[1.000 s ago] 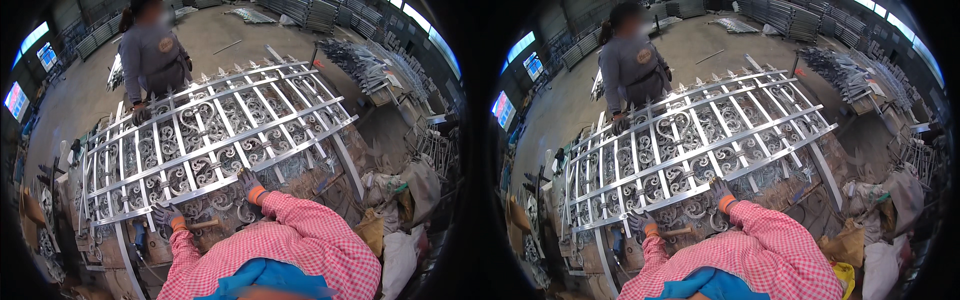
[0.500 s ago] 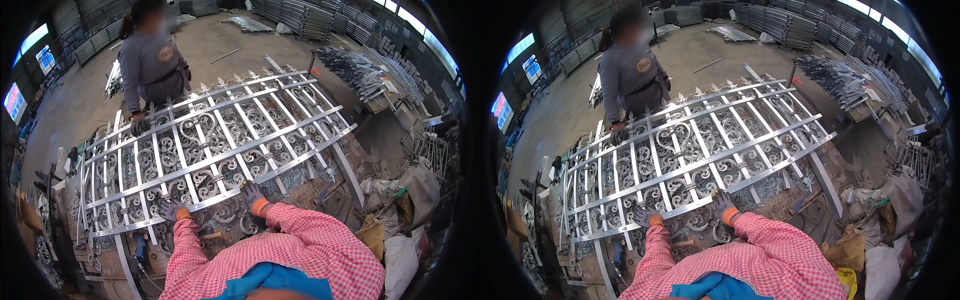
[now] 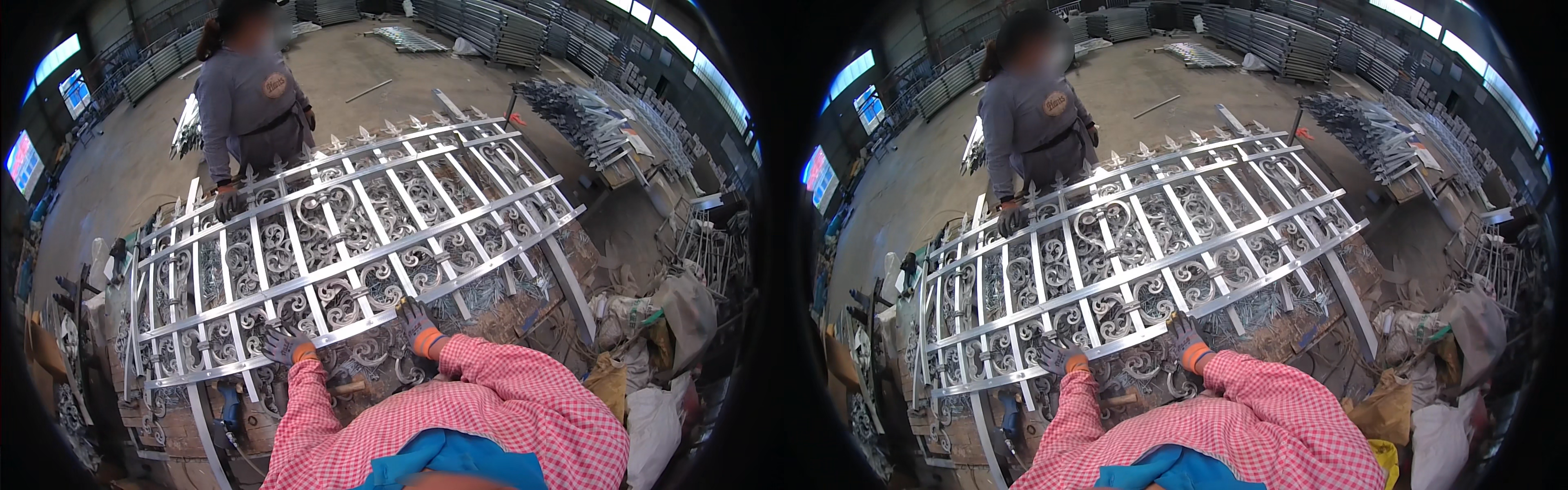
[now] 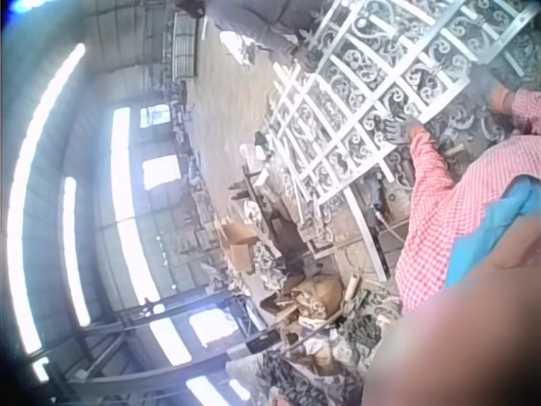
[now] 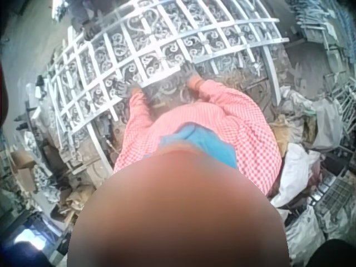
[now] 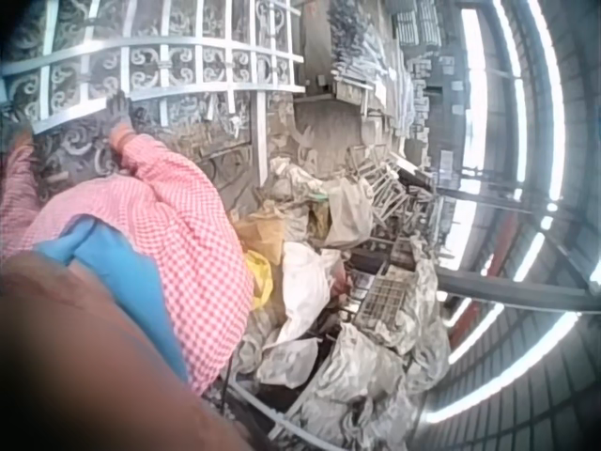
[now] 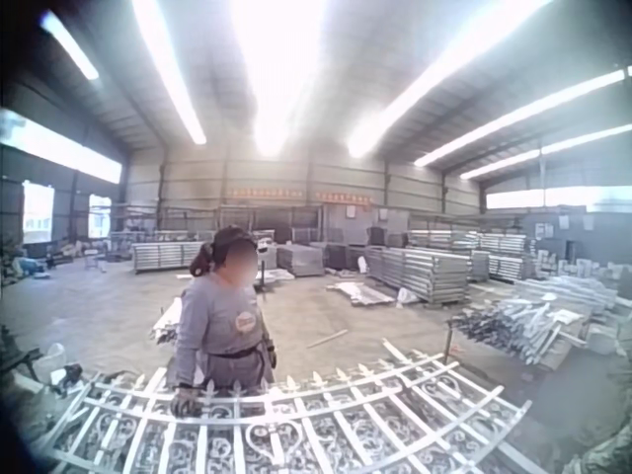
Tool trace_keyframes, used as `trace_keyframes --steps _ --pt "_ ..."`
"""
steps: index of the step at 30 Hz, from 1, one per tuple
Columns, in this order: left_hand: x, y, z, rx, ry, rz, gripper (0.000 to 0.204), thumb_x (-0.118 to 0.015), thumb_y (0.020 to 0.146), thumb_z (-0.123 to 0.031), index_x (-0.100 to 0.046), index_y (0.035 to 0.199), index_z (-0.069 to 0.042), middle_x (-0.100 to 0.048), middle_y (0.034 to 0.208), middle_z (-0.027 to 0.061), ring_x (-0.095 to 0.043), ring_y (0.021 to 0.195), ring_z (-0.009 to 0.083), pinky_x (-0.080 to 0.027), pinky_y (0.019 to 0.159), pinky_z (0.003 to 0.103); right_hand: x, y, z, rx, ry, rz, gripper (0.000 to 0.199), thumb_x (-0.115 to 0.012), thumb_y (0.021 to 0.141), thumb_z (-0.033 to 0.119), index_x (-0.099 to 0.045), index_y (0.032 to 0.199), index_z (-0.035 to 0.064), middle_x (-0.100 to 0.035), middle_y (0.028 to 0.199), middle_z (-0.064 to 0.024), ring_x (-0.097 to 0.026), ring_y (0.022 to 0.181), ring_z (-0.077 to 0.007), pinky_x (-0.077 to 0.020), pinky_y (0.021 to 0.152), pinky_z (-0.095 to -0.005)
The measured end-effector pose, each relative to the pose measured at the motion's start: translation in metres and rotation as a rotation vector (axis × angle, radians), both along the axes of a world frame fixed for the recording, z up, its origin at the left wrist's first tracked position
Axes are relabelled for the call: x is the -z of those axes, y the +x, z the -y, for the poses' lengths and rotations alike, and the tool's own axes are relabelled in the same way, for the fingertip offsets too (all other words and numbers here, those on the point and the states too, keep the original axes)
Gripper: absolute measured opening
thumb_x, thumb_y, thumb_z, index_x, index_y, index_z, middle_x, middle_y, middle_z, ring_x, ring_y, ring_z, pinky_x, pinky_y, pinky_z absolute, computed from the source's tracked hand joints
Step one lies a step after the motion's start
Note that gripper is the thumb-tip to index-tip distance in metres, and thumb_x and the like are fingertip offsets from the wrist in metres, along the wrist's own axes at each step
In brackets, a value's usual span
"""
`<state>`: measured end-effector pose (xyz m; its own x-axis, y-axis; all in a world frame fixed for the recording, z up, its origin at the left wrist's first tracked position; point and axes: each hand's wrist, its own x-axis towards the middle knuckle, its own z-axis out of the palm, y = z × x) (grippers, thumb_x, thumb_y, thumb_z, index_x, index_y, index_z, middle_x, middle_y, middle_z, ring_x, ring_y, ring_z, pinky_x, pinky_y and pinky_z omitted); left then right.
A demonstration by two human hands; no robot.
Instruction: The person positions and aligns ornamental metal scroll pieces onto a large metal gate frame. They use a handheld welding tool to tack weld the pieces in place, working systematically along the gate while a coworker assists on the opposite side.
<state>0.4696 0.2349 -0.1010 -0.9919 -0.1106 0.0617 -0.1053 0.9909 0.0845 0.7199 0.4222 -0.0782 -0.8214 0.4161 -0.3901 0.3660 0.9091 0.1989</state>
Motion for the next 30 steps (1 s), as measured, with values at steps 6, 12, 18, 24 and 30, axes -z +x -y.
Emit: trace_keyframes --steps 6,12,18,24,30 --pt "0.002 -0.001 0.002 -0.007 -0.008 0.007 0.071 -0.049 0.089 -0.055 -0.040 0.148 -0.016 -0.049 0.142 0.0026 -0.044 0.133 0.0225 -0.020 0.119 0.047 0.000 -0.001 0.002 -0.011 0.033 0.019 0.071 -0.041 0.095 0.036 -0.021 0.154 0.0016 -0.019 0.160 -0.0217 -0.010 0.149 -0.0423 -0.0050 0.117 -0.0590" --pt "0.008 0.000 0.001 0.025 0.055 -0.053 0.071 -0.053 0.087 -0.049 -0.042 0.146 -0.011 -0.051 0.138 0.0100 -0.044 0.131 0.0294 -0.022 0.117 0.048 -0.002 -0.002 0.001 0.008 0.022 0.036 0.065 -0.037 0.098 0.032 -0.022 0.154 0.0045 -0.019 0.161 -0.0190 -0.011 0.149 -0.0401 -0.0056 0.117 -0.0587" --pt "0.006 -0.001 0.004 0.034 0.042 -0.078 0.069 -0.054 0.087 -0.048 -0.043 0.145 -0.011 -0.052 0.136 0.0100 -0.044 0.130 0.0294 -0.022 0.117 0.047 0.000 -0.003 0.003 -0.017 0.039 0.070 0.067 -0.038 0.096 0.031 -0.020 0.155 0.0044 -0.016 0.161 -0.0206 -0.010 0.149 -0.0416 -0.0060 0.117 -0.0592" --pt "-0.002 0.003 -0.002 -0.012 -0.008 -0.122 0.063 -0.051 0.088 -0.053 -0.051 0.139 -0.016 -0.058 0.132 0.0061 -0.051 0.126 0.0243 -0.024 0.117 0.046 0.014 -0.002 -0.003 -0.023 -0.023 0.057 0.076 -0.044 0.093 0.033 -0.015 0.154 -0.0002 -0.012 0.160 -0.0249 -0.008 0.148 -0.0448 -0.0071 0.117 -0.0584" --pt "0.008 0.000 0.002 0.010 -0.020 -0.207 0.062 -0.054 0.087 -0.053 -0.052 0.137 -0.016 -0.059 0.130 0.0059 -0.052 0.124 0.0244 -0.026 0.115 0.047 0.020 -0.002 -0.002 -0.028 0.021 -0.011 0.080 -0.046 0.091 0.034 -0.014 0.154 -0.0012 -0.012 0.160 -0.0249 -0.007 0.149 -0.0442 -0.0062 0.118 -0.0581"
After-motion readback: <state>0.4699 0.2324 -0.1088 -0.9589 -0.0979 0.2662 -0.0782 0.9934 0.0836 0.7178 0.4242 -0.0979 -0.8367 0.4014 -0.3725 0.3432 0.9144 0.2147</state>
